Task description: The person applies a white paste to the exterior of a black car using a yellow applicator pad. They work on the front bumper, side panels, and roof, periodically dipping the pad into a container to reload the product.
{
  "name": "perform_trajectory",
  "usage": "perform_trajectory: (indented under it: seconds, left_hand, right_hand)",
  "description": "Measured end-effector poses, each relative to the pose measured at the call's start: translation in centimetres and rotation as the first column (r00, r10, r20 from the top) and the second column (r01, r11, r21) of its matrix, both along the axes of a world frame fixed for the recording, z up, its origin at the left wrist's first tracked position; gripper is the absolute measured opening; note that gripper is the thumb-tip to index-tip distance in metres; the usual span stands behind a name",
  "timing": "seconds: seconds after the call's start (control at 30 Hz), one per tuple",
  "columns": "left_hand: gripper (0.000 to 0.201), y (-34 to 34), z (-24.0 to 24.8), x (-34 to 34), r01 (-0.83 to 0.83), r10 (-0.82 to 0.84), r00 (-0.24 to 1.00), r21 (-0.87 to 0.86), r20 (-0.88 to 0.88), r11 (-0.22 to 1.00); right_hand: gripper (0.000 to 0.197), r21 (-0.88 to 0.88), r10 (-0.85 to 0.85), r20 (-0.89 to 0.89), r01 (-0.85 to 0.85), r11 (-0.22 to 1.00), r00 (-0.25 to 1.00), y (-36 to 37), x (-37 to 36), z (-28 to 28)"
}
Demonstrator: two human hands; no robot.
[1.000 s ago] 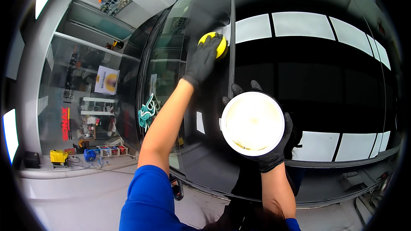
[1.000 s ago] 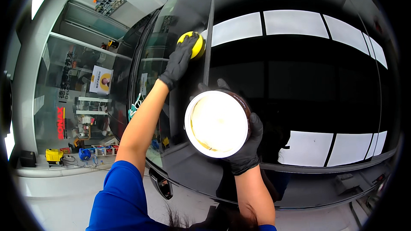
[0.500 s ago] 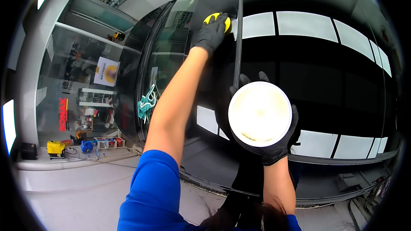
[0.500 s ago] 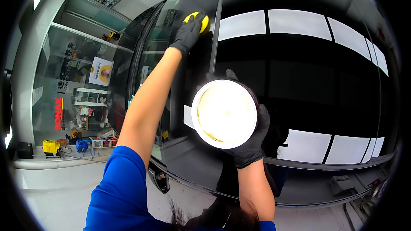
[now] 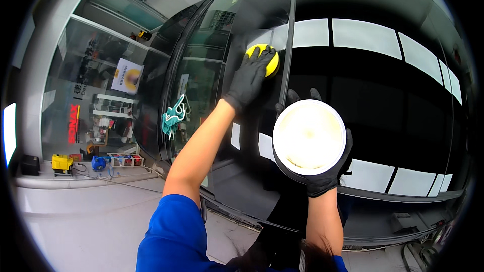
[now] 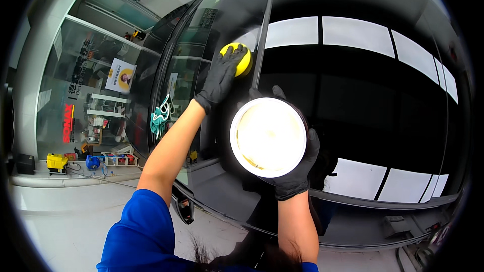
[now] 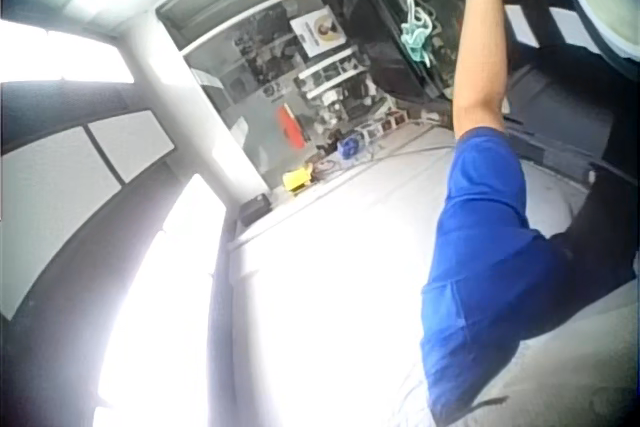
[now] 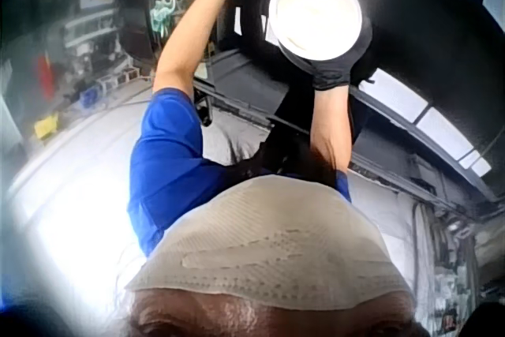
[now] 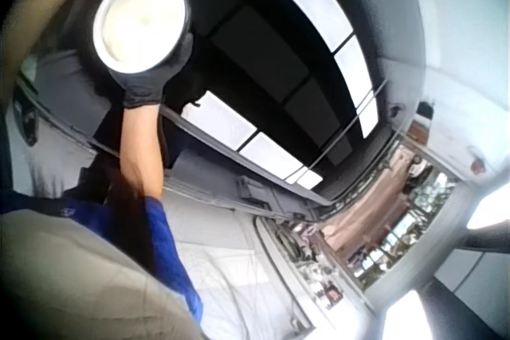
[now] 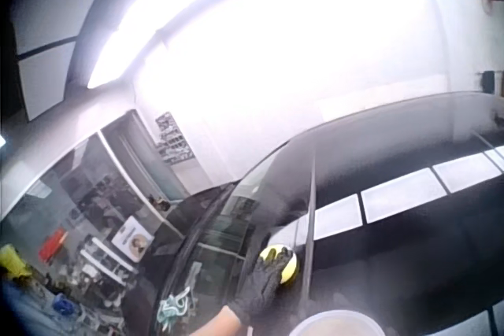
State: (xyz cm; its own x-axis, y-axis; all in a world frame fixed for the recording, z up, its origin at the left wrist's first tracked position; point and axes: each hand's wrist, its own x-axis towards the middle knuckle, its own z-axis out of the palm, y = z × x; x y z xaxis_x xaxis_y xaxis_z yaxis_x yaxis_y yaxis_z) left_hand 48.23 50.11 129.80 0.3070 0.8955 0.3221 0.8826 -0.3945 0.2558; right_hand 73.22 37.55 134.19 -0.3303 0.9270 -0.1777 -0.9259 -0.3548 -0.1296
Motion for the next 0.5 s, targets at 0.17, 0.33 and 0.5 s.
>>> perform_trajectory:
  seconds: [0.17,0.33,0.5]
  left_hand:
    - [0.043,3.2,0.7,-3.2,-0.192,0.182,0.979,0.112,0.089,0.975]
    - [0.045,-1.9,0.2,-1.7,-0.091,0.103,0.981,-0.076,0.166,0.993]
    - [0.048,2.5,-1.4,-10.2,-0.245,0.259,0.930,-0.086,0.261,0.966]
  right_hand:
    - [0.064,-0.008,0.013,0.124,-0.012,1.000,0.992,-1.1,0.6,-1.5]
    - [0.060,-0.008,-0.062,0.089,0.063,0.998,0.994,-0.1,0.2,-2.2]
    - [0.062,-0.032,-0.003,0.064,0.005,0.999,0.998,-1.0,-0.5,-0.5]
